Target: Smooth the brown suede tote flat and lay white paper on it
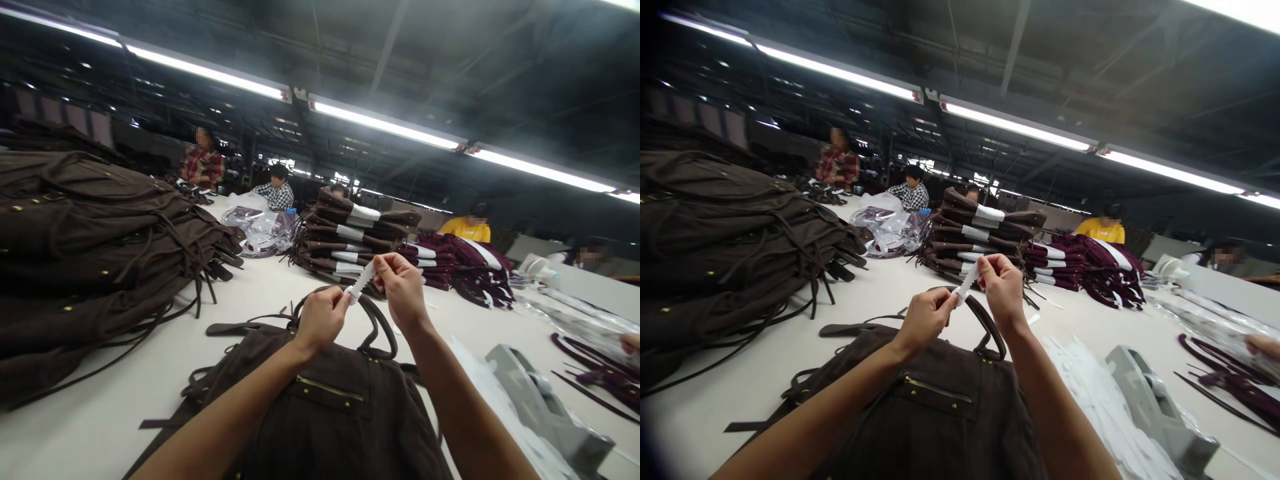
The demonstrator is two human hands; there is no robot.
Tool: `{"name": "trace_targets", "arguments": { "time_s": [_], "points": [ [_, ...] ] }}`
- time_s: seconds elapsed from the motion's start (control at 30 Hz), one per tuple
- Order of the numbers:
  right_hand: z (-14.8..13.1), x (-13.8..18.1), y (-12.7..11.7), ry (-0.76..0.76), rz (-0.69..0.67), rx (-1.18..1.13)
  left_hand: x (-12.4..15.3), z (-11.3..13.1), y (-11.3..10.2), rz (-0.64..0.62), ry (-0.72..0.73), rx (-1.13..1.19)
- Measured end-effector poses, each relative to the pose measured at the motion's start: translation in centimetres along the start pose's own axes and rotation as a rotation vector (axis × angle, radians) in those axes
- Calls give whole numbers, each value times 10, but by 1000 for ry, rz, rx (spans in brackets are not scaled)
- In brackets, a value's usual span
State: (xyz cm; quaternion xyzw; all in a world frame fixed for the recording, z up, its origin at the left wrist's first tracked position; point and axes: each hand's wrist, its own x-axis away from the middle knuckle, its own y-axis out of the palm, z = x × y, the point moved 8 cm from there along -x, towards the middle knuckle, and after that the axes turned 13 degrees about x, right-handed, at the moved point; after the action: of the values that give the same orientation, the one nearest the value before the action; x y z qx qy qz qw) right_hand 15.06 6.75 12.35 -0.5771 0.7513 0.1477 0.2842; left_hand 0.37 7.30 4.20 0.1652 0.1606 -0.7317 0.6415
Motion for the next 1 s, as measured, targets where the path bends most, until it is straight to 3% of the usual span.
{"name": "trace_targets", "arguments": {
  "time_s": [0.17,0.27,0.33,0.4,0.5,0.57,0.8,0.87,1.0],
  "points": [
    [-36,-2,-18,-129,59,8,0,23,-14,55,180,-186],
    [-48,2,-12,-164,-30,87,5,57,-27,111,383,-216],
    [-52,11,1,-150,-137,103,13,82,-27,51,570,-175],
    [-55,23,14,-130,-225,75,17,92,-18,-113,641,-75],
    [-62,34,22,-120,-244,13,16,81,-2,-335,558,102],
    [-64,36,20,-123,-214,-11,13,71,3,-367,535,167],
    [-35,20,18,-129,-98,-35,-6,32,1,-271,476,106],
    [-19,-4,14,-103,-35,-51,-13,16,-3,-222,419,34],
    [30,-67,-15,97,136,8,-27,-25,-17,-127,270,-140]
  ]
}}
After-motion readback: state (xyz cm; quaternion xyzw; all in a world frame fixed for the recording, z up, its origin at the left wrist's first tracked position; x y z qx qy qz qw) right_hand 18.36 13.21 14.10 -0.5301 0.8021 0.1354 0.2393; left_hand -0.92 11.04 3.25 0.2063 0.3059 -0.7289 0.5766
